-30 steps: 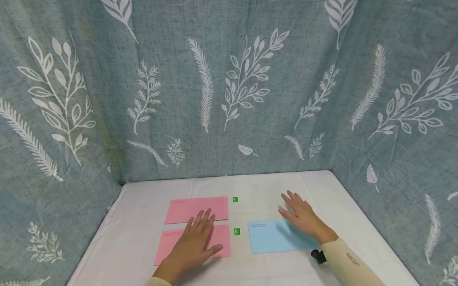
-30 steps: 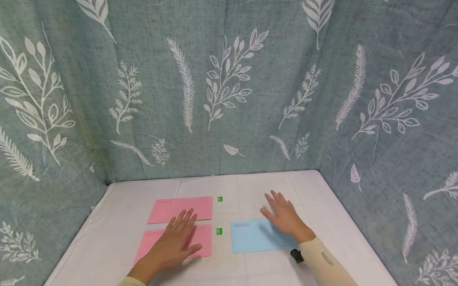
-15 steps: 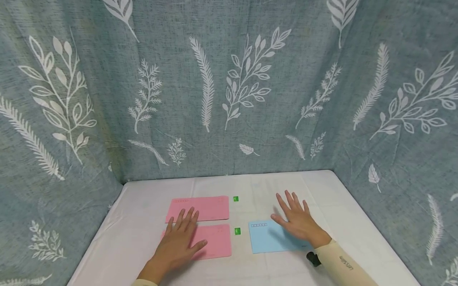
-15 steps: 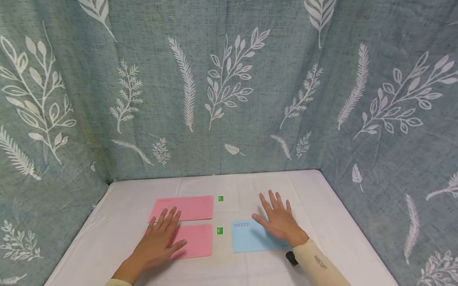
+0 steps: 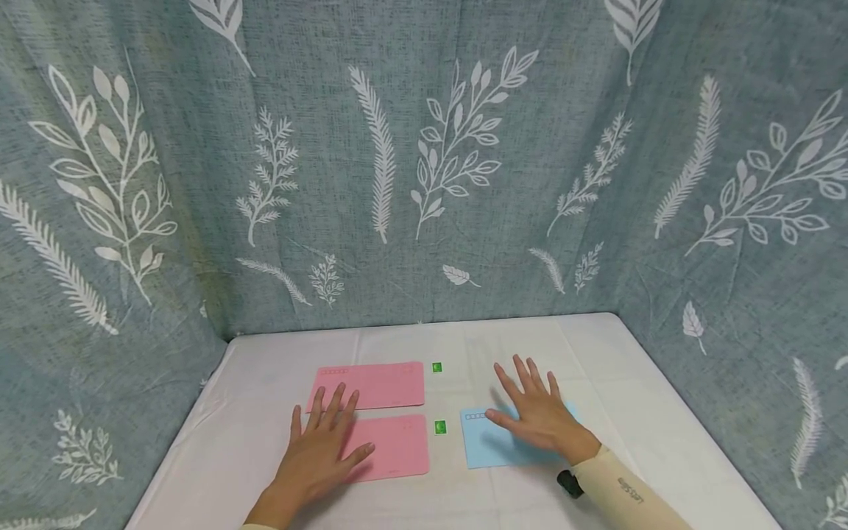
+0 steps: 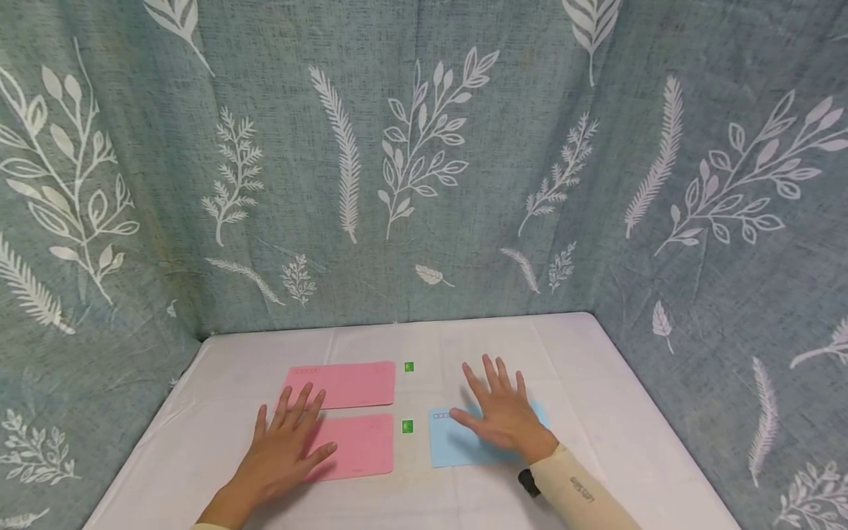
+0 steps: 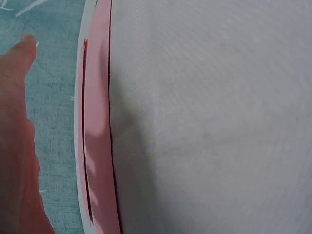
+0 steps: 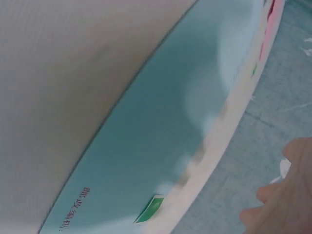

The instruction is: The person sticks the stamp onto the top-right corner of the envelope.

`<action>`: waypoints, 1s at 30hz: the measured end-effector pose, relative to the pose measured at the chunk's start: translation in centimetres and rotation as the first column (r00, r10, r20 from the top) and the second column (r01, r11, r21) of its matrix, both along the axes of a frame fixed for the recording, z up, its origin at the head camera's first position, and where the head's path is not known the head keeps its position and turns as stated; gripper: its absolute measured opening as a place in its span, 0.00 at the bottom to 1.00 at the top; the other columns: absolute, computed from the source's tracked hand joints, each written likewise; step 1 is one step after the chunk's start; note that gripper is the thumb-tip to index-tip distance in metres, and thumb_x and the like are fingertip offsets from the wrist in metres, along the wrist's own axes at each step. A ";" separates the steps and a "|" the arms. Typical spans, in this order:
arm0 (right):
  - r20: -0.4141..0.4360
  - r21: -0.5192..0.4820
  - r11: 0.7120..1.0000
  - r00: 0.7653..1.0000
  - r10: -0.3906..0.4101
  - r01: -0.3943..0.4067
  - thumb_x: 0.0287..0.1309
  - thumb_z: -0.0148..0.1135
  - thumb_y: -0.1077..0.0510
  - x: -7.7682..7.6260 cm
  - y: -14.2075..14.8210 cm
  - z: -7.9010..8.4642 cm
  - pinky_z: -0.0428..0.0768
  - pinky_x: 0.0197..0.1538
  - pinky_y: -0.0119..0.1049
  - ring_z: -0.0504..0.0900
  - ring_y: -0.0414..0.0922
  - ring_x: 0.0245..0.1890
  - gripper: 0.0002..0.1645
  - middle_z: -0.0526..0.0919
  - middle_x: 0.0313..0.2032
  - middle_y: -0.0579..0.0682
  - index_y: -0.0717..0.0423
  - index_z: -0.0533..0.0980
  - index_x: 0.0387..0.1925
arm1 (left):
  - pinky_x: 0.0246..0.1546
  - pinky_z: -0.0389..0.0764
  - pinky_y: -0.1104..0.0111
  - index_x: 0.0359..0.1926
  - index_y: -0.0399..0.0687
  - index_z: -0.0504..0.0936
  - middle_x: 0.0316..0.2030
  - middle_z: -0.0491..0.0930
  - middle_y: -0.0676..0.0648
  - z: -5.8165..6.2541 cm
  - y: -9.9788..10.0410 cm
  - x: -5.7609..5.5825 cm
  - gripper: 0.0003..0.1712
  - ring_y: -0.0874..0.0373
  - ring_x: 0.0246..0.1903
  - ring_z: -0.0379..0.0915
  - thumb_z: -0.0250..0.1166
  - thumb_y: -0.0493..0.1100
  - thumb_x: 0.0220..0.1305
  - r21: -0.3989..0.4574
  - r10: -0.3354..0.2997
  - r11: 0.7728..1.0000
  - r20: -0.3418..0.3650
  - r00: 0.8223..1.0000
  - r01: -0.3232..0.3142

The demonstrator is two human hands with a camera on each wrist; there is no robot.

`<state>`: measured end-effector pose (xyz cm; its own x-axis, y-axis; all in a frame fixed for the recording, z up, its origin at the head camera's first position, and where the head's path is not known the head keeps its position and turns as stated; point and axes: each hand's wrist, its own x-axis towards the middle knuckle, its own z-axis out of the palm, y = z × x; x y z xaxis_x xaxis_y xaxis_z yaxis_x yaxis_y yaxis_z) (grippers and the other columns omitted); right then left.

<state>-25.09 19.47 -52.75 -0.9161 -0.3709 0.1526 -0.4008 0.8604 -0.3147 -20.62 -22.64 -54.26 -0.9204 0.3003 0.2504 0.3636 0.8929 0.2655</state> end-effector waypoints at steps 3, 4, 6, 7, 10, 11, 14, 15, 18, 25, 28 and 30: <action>-0.011 0.027 1.000 1.000 0.000 0.001 0.75 0.53 0.24 0.0 -0.4 0.0 0.38 0.75 0.78 0.41 0.69 0.84 0.54 0.44 0.85 0.66 0.47 0.54 0.88 | 0.73 0.37 0.24 0.86 0.48 0.61 0.85 0.51 0.39 -0.1 -0.1 0.0 0.54 0.31 0.83 0.38 0.61 0.73 0.72 0.023 0.002 1.000 0.008 1.000 -0.003; -0.011 0.038 0.999 1.000 -0.003 0.004 0.74 0.52 0.23 0.1 -0.4 0.0 0.37 0.75 0.78 0.40 0.69 0.84 0.55 0.43 0.86 0.65 0.46 0.53 0.88 | 0.73 0.37 0.24 0.86 0.48 0.61 0.85 0.51 0.39 -0.1 -0.2 0.0 0.54 0.31 0.83 0.37 0.62 0.73 0.72 0.031 0.003 1.000 0.008 1.000 -0.004; -0.013 0.058 0.998 1.000 -0.011 0.012 0.74 0.52 0.22 0.1 -0.6 -0.1 0.36 0.76 0.77 0.38 0.67 0.85 0.55 0.42 0.86 0.63 0.44 0.52 0.89 | 0.72 0.37 0.24 0.85 0.47 0.61 0.85 0.51 0.38 -0.2 -0.2 0.0 0.55 0.31 0.83 0.37 0.63 0.73 0.71 0.046 0.004 0.999 0.007 1.000 -0.004; -0.010 0.064 0.998 1.000 -0.015 0.016 0.74 0.52 0.22 0.1 -0.6 -0.1 0.36 0.76 0.76 0.37 0.66 0.85 0.55 0.41 0.86 0.63 0.43 0.51 0.89 | 0.72 0.38 0.23 0.85 0.47 0.61 0.85 0.51 0.38 -0.3 -0.3 0.0 0.54 0.31 0.83 0.37 0.63 0.73 0.71 0.053 0.002 0.999 0.003 1.000 -0.002; 0.003 0.076 0.997 1.000 -0.016 0.016 0.74 0.51 0.22 0.0 -0.8 -0.1 0.36 0.77 0.75 0.37 0.65 0.85 0.55 0.40 0.86 0.62 0.43 0.51 0.89 | 0.72 0.38 0.23 0.85 0.47 0.62 0.85 0.52 0.38 -0.3 -0.3 0.1 0.55 0.32 0.83 0.38 0.64 0.73 0.70 0.072 0.001 0.997 0.003 1.000 -0.002; 0.009 0.073 0.997 1.000 -0.011 0.010 0.74 0.52 0.23 0.0 -0.8 -0.1 0.37 0.77 0.75 0.37 0.65 0.85 0.55 0.41 0.86 0.62 0.44 0.51 0.89 | 0.72 0.38 0.23 0.85 0.46 0.63 0.85 0.52 0.38 -0.3 -0.4 0.1 0.55 0.32 0.83 0.38 0.64 0.73 0.70 0.078 -0.001 0.997 0.002 1.000 0.001; 0.021 0.070 0.998 1.000 0.007 -0.008 0.75 0.51 0.23 0.0 -1.2 0.0 0.39 0.78 0.74 0.39 0.64 0.85 0.55 0.44 0.86 0.62 0.46 0.52 0.89 | 0.72 0.40 0.24 0.85 0.45 0.62 0.85 0.53 0.38 0.0 -0.3 0.2 0.54 0.32 0.83 0.40 0.64 0.72 0.71 0.073 -0.012 0.997 -0.014 1.000 0.013; 0.021 0.060 0.998 1.000 0.016 -0.017 0.75 0.51 0.24 0.0 -1.3 0.1 0.39 0.78 0.74 0.40 0.65 0.85 0.55 0.45 0.86 0.62 0.47 0.52 0.88 | 0.73 0.41 0.24 0.85 0.44 0.62 0.84 0.54 0.39 0.1 -0.3 0.2 0.54 0.32 0.83 0.42 0.64 0.71 0.71 0.067 -0.018 0.998 -0.024 1.000 0.020; 0.013 0.044 0.999 0.999 0.032 -0.032 0.77 0.49 0.25 -0.2 -1.7 0.2 0.42 0.79 0.72 0.43 0.63 0.85 0.53 0.51 0.85 0.61 0.50 0.55 0.88 | 0.74 0.46 0.26 0.84 0.42 0.62 0.83 0.58 0.39 0.2 -0.2 0.3 0.52 0.31 0.82 0.46 0.64 0.68 0.74 0.046 -0.048 0.998 -0.040 0.998 0.050; 0.009 -0.032 0.998 0.998 0.063 -0.062 0.80 0.51 0.29 -0.6 -2.5 0.2 0.44 0.81 0.67 0.48 0.62 0.85 0.47 0.61 0.82 0.60 0.56 0.64 0.83 | 0.77 0.48 0.32 0.83 0.36 0.63 0.83 0.59 0.40 0.0 0.1 0.4 0.48 0.34 0.82 0.47 0.63 0.63 0.78 0.064 -0.088 0.994 0.038 0.995 0.086; 0.008 -0.065 0.995 0.997 0.082 -0.082 0.78 0.56 0.31 -0.7 -2.9 0.2 0.44 0.81 0.68 0.49 0.63 0.84 0.46 0.65 0.80 0.61 0.57 0.67 0.81 | 0.78 0.49 0.34 0.83 0.34 0.63 0.83 0.58 0.38 0.0 0.0 0.5 0.48 0.34 0.82 0.47 0.63 0.63 0.78 0.067 -0.097 0.993 0.065 0.993 0.093; -0.008 -0.092 0.991 0.995 0.100 -0.100 0.77 0.61 0.35 -0.7 -3.2 0.1 0.47 0.80 0.69 0.53 0.66 0.83 0.44 0.69 0.78 0.62 0.59 0.71 0.78 | 0.78 0.50 0.36 0.82 0.34 0.63 0.82 0.59 0.37 0.0 -0.1 0.7 0.48 0.34 0.82 0.48 0.63 0.62 0.78 0.073 -0.103 0.993 0.080 0.991 0.097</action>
<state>-25.79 16.23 -52.61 -0.8744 -0.4449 0.1936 -0.4848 0.7834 -0.3889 -19.94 -22.69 -54.29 -0.9052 0.3766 0.1970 0.4240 0.8316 0.3587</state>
